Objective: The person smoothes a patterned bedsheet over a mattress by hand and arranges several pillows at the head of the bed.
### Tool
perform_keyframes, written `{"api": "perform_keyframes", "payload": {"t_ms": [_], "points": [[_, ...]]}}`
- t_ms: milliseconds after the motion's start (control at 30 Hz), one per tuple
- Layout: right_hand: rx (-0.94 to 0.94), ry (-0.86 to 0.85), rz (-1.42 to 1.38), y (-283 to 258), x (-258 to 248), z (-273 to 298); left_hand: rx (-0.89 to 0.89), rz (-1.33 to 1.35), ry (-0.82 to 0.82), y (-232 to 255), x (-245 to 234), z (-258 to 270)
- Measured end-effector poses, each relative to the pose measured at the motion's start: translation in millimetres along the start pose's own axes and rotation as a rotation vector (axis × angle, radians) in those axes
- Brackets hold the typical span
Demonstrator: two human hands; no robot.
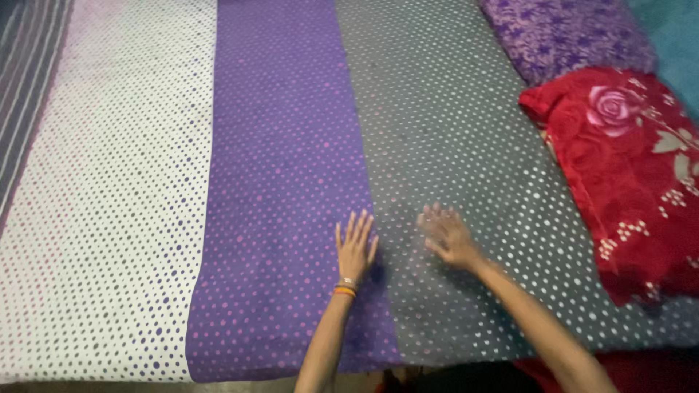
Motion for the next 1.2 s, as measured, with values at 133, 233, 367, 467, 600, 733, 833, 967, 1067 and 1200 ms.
{"api": "perform_keyframes", "payload": {"t_ms": [133, 233, 367, 467, 600, 733, 833, 967, 1067, 1200], "points": [[0.279, 0.010, -0.045, 87, 52, -54, -0.111, -0.067, -0.027, -49, 7, -11], [0.483, -0.027, -0.006, 125, 91, -53, -0.260, -0.032, -0.111, -67, 16, 21], [0.379, -0.167, 0.199, 88, 128, -62, -0.242, -0.052, -0.072, -68, 18, 24], [0.175, -0.118, 0.109, 11, 123, -66, -0.251, -0.028, -0.097, -68, 20, 24], [-0.061, -0.252, 0.119, -76, 106, -53, -0.238, 0.025, -0.079, -72, 17, 27], [-0.218, -0.230, 0.032, -132, 86, -40, -0.204, 0.155, -0.079, -76, 19, 39], [-0.273, -0.312, 0.012, -158, 89, -35, -0.181, 0.230, -0.107, -73, 18, 60], [-0.319, -0.459, -0.065, -208, 89, -19, -0.189, 0.339, -0.117, -65, 17, 92], [-0.373, -0.740, -0.043, -255, 101, -4, -0.307, 0.564, -0.105, -69, 4, 124], [-0.585, -0.524, -0.340, -322, 50, -14, -0.243, 0.731, -0.152, -77, -59, 134]]}}
Point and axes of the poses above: each hand's wrist, its own z-axis away from the middle knuckle, its own x-axis out of the palm, y = z × x, the point moved 9 cm from there along -z, towards the middle knuckle, and after that the axes turned 10 degrees about z, right-handed, at the moved point
